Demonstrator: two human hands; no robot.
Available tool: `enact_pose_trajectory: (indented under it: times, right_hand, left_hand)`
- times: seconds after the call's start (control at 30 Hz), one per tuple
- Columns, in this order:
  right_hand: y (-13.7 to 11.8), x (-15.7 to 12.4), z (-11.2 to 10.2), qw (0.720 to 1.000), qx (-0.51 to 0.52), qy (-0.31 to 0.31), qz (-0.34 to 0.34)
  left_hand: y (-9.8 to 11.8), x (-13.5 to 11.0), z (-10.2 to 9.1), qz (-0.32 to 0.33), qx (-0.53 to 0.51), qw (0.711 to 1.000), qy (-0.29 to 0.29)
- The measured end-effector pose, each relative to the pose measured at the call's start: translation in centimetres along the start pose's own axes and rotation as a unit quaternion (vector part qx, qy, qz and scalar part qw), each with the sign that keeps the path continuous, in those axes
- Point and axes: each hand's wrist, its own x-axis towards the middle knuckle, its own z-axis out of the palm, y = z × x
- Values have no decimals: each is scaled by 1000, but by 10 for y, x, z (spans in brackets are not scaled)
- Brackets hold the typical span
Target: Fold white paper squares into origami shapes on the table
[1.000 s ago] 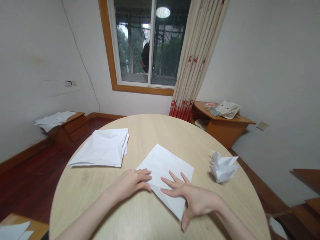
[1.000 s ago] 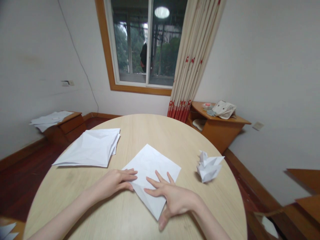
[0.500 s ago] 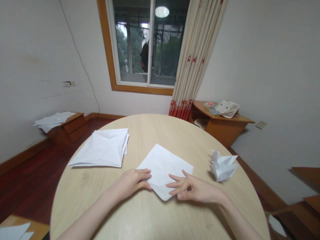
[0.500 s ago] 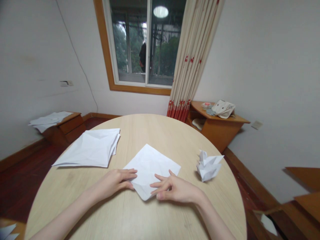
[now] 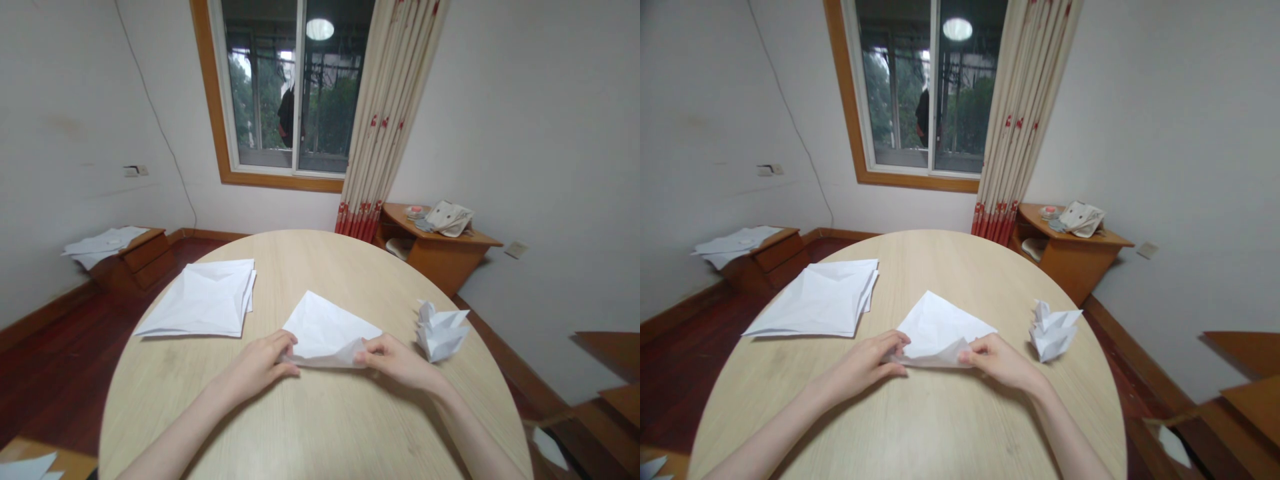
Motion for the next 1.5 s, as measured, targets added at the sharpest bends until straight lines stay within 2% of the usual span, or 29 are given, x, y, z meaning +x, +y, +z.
enact_pose_trajectory:
  times: [0.1,0.2,0.37,0.5,0.63,0.83,1.07,1.3,1.5]
  right_hand:
    - [3,1,-1,1000,20,5,9]
    - [8,4,-1,999,16,41,26]
    - [12,8,1,994,-34,103,28]
    - [10,10,3,987,-90,132,1]
    - [7,11,3,978,-141,153,3]
    - [8,13,3,953,-234,190,-21]
    - [19,16,3,925,-318,199,-50]
    - [26,17,3,919,-300,251,-45]
    - [24,20,17,915,-220,334,-64]
  left_hand:
    - [0,0,-1,10,-4,1000,0]
    - [0,0,-2,22,-4,1000,-1]
    - [0,-1,-1,40,3,999,-6]
    - [0,-2,5,47,-3,999,-10]
    - [1,-2,8,54,-27,998,-13]
    - [4,-3,6,47,-36,998,-9]
    - [6,-2,4,32,-27,999,-6]
    - [8,-1,7,31,-21,999,0]
    - [15,-1,13,41,12,999,9]
